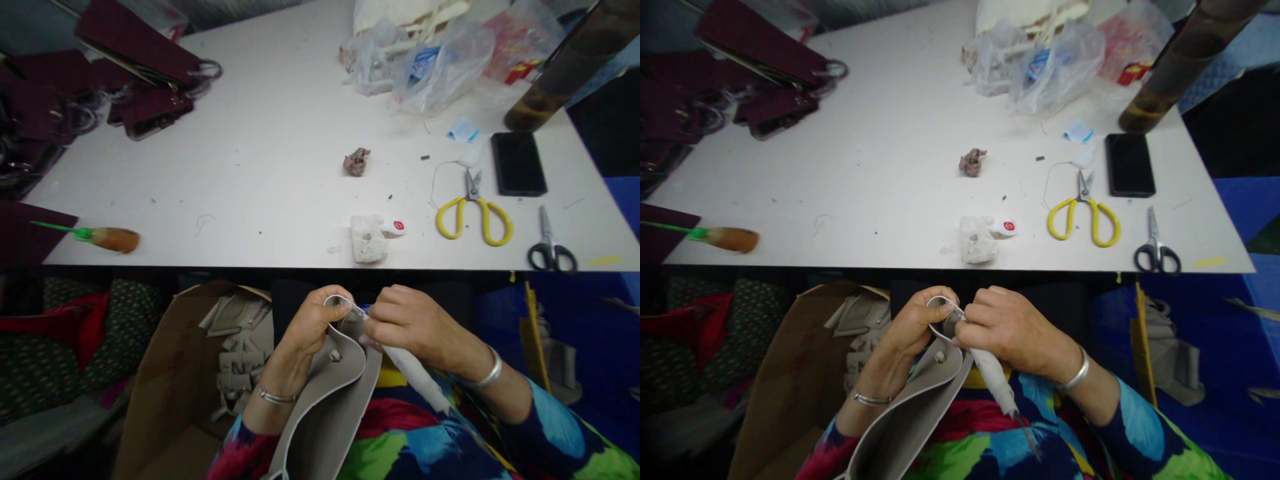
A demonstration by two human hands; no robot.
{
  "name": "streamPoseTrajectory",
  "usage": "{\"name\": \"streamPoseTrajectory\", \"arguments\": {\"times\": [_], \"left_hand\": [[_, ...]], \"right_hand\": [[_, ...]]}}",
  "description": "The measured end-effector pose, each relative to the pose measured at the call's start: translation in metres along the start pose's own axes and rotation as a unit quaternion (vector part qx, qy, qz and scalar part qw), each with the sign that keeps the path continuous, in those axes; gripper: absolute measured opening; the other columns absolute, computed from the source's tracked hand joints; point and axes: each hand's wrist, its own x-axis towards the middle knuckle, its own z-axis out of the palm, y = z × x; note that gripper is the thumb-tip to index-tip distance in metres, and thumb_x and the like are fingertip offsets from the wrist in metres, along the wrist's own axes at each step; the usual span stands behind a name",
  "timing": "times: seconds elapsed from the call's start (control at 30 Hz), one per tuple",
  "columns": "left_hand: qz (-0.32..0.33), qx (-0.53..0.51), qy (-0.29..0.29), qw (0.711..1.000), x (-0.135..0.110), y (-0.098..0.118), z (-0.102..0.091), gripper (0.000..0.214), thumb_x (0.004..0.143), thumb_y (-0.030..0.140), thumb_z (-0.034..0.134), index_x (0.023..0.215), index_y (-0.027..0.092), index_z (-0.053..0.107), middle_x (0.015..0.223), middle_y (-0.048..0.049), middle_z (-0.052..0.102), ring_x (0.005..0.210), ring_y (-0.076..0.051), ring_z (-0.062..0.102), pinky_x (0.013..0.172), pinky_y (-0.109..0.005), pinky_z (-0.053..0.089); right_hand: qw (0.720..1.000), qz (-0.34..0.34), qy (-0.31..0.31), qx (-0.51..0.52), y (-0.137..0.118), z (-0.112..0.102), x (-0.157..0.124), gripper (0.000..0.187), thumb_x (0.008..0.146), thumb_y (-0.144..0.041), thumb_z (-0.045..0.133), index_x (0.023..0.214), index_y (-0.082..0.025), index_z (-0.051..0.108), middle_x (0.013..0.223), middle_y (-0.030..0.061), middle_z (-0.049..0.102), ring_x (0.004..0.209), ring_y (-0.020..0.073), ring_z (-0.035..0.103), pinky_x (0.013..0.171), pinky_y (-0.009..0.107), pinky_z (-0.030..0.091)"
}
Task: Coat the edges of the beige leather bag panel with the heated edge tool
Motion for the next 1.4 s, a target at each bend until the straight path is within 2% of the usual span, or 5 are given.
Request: {"name": "streamPoseTrajectory", "arguments": {"times": [0.23, 0.47, 0.97, 1.23, 1.4], "left_hand": [[0.044, 0.075, 0.022, 0.996, -0.011, 0.002, 0.005, 0.031, 0.065, 0.035, 0.085, 0.076, 0.013, 0.067, 0.069, -0.0013, 0.058, 0.064, -0.013, 0.049, 0.063, -0.025, 0.036], [0.116, 0.173, 0.034, 0.977, -0.028, 0.004, 0.009, 0.021, 0.075, 0.034, 0.076, 0.076, 0.015, 0.068, 0.070, -0.0007, 0.058, 0.068, -0.014, 0.049, 0.067, -0.025, 0.038], [0.210, -0.024, 0.174, 0.962, -0.050, 0.031, -0.051, 0.033, 0.058, 0.032, 0.089, 0.075, 0.014, 0.068, 0.067, -0.0002, 0.062, 0.061, -0.012, 0.053, 0.060, -0.024, 0.042], [0.326, -0.050, 0.310, 0.892, -0.143, 0.085, -0.123, 0.031, 0.061, 0.028, 0.089, 0.079, 0.016, 0.067, 0.072, 0.0001, 0.062, 0.062, -0.012, 0.052, 0.057, -0.023, 0.044], [0.385, -0.055, 0.417, 0.822, -0.184, 0.084, -0.154, 0.032, 0.070, 0.025, 0.089, 0.093, 0.017, 0.068, 0.083, 0.0022, 0.067, 0.076, -0.014, 0.059, 0.072, -0.024, 0.051]], "right_hand": [[0.932, 0.123, 0.265, 0.214, -0.010, 0.013, -0.012, 0.016, 0.110, -0.036, 0.063, 0.112, -0.023, 0.071, 0.095, 0.0056, 0.072, 0.082, 0.0228, 0.068, 0.073, 0.036, 0.054], [0.842, 0.251, 0.295, 0.375, -0.015, 0.044, -0.017, 0.032, 0.112, -0.049, 0.059, 0.130, -0.023, 0.063, 0.102, 0.0065, 0.076, 0.080, 0.0210, 0.074, 0.074, 0.031, 0.062], [0.862, 0.297, 0.324, 0.254, -0.038, 0.045, -0.015, 0.033, 0.103, -0.054, 0.071, 0.103, -0.022, 0.067, 0.085, 0.0042, 0.075, 0.071, 0.0216, 0.072, 0.066, 0.029, 0.061], [0.870, 0.298, 0.332, 0.209, -0.055, 0.036, -0.008, 0.031, 0.100, -0.055, 0.072, 0.098, -0.024, 0.069, 0.081, 0.0023, 0.074, 0.068, 0.0219, 0.071, 0.065, 0.028, 0.060], [0.867, 0.285, 0.320, 0.255, -0.054, 0.040, 0.001, 0.032, 0.097, -0.054, 0.078, 0.103, -0.024, 0.069, 0.087, 0.0030, 0.075, 0.074, 0.0230, 0.073, 0.069, 0.028, 0.060]]}}
